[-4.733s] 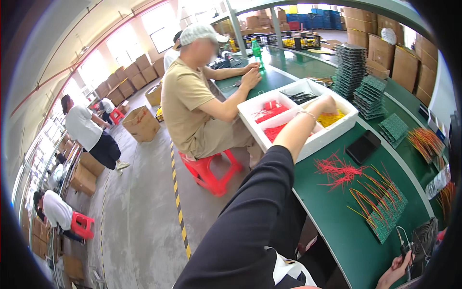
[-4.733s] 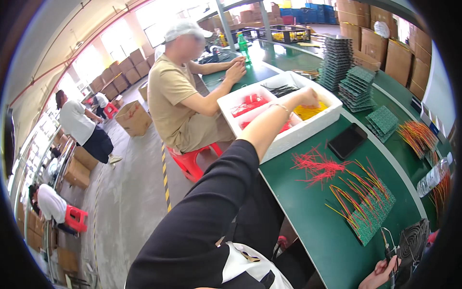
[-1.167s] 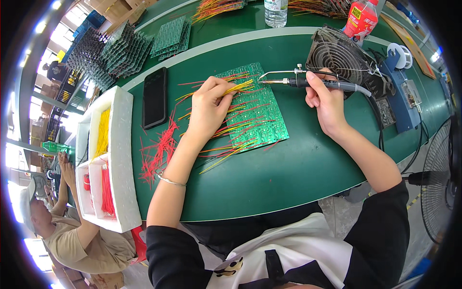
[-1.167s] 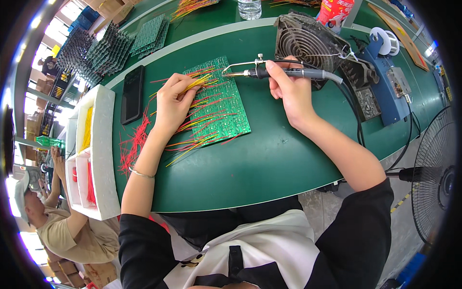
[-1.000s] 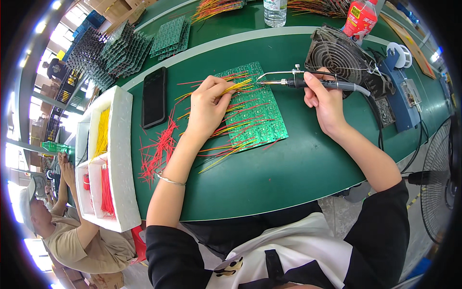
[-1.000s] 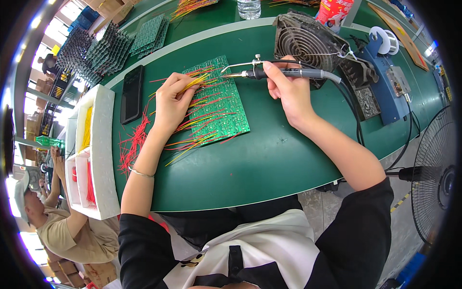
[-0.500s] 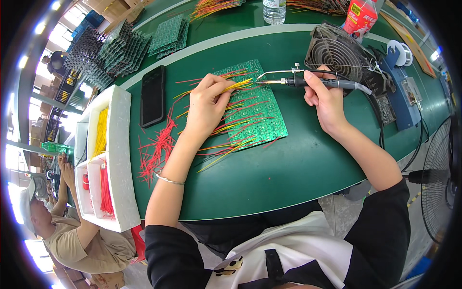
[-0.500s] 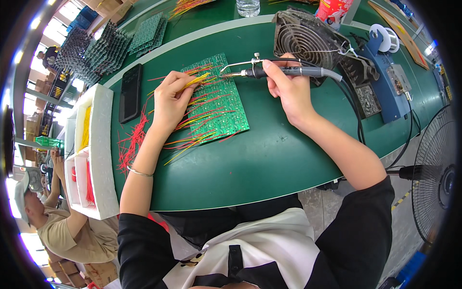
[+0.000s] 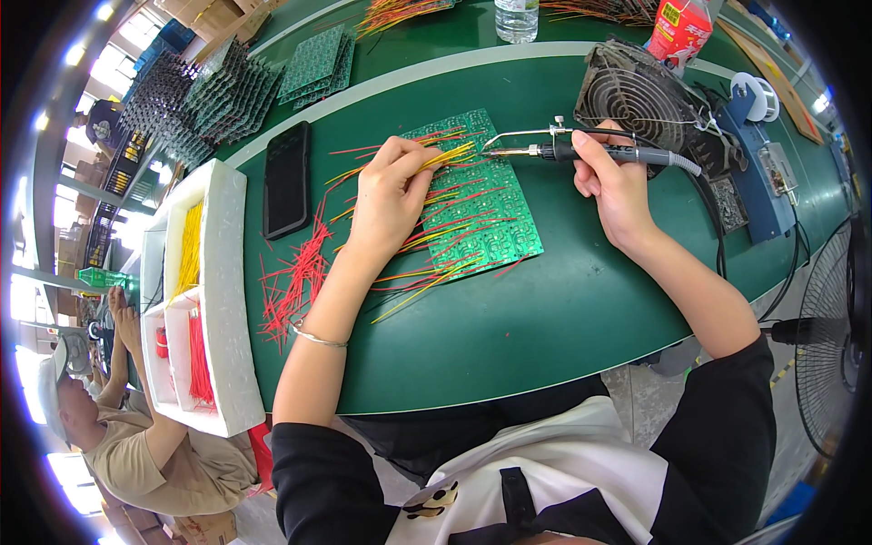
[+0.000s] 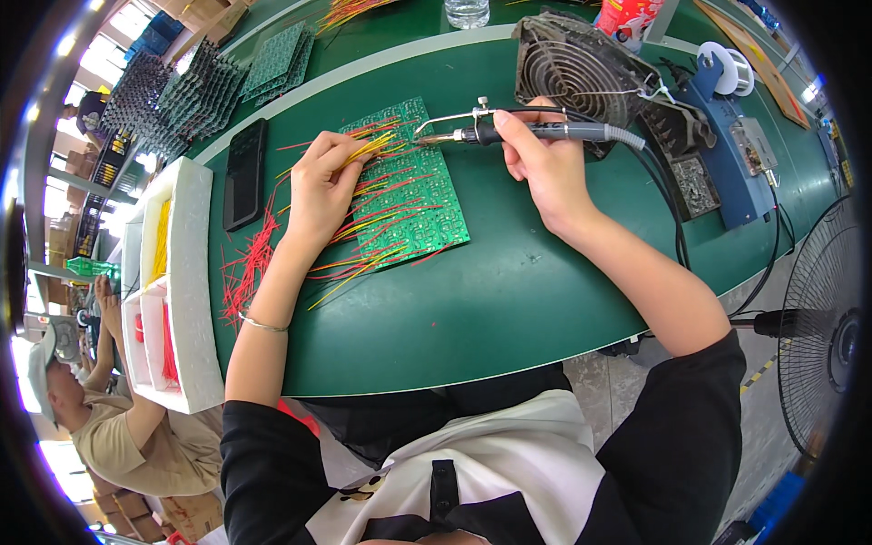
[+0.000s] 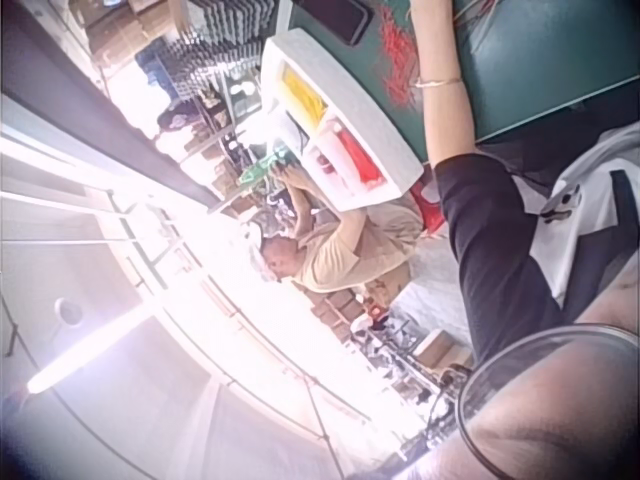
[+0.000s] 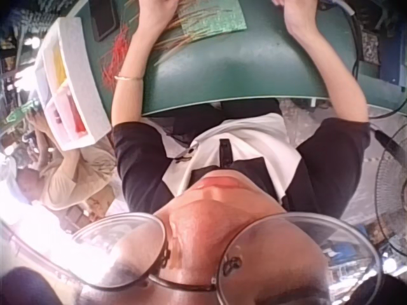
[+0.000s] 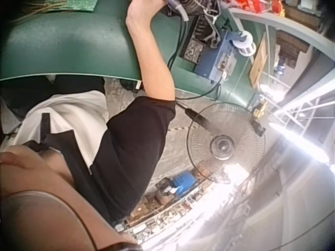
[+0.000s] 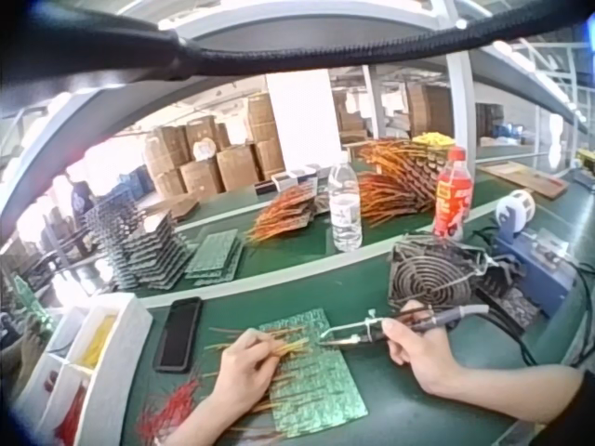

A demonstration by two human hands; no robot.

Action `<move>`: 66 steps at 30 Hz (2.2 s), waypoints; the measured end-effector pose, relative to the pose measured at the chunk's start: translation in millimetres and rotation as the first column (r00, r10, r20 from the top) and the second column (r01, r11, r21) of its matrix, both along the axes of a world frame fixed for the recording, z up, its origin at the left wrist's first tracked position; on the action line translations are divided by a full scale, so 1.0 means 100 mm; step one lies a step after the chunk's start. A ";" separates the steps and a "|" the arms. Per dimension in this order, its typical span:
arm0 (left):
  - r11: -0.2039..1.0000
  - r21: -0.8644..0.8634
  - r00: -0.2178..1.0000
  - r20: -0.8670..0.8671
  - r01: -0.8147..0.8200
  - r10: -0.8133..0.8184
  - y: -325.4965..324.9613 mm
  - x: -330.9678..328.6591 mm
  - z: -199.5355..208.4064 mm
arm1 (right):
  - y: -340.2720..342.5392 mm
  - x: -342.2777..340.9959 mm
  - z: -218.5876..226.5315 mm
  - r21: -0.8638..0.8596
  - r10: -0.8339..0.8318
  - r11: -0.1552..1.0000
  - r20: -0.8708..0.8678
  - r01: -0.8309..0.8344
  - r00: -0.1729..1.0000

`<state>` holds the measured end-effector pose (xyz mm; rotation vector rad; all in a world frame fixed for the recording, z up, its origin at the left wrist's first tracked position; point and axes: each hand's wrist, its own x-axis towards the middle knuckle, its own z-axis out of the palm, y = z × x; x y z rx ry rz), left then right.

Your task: The person takes wires from a container, positions them onto a circuit board, and solders them to the board using a soldering iron.

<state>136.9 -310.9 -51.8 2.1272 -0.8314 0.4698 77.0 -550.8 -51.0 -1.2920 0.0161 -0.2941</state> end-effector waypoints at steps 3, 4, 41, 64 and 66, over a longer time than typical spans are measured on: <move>1.000 -0.003 1.000 0.004 0.006 -0.006 0.00 0.00 -0.01 | 0.00 0.00 0.00 0.006 -0.015 1.000 0.009 0.015 1.000; 1.000 -0.003 1.000 0.004 0.006 -0.006 0.00 0.00 -0.01 | 0.00 0.00 -0.01 0.011 -0.011 1.000 0.016 0.010 1.000; 0.992 0.076 0.948 0.309 -0.105 0.077 0.17 -0.02 0.25 | 0.01 0.00 0.04 0.062 -0.068 0.996 0.075 0.064 0.995; 0.998 -0.061 0.983 -0.181 -0.014 0.003 0.12 -0.32 0.20 | -0.08 -0.16 0.06 0.093 -0.024 0.995 -0.044 0.028 0.999; 0.999 0.015 0.979 -0.198 -0.037 0.039 0.09 -0.34 0.21 | -0.09 -0.17 0.06 0.092 -0.034 0.995 -0.048 0.038 0.998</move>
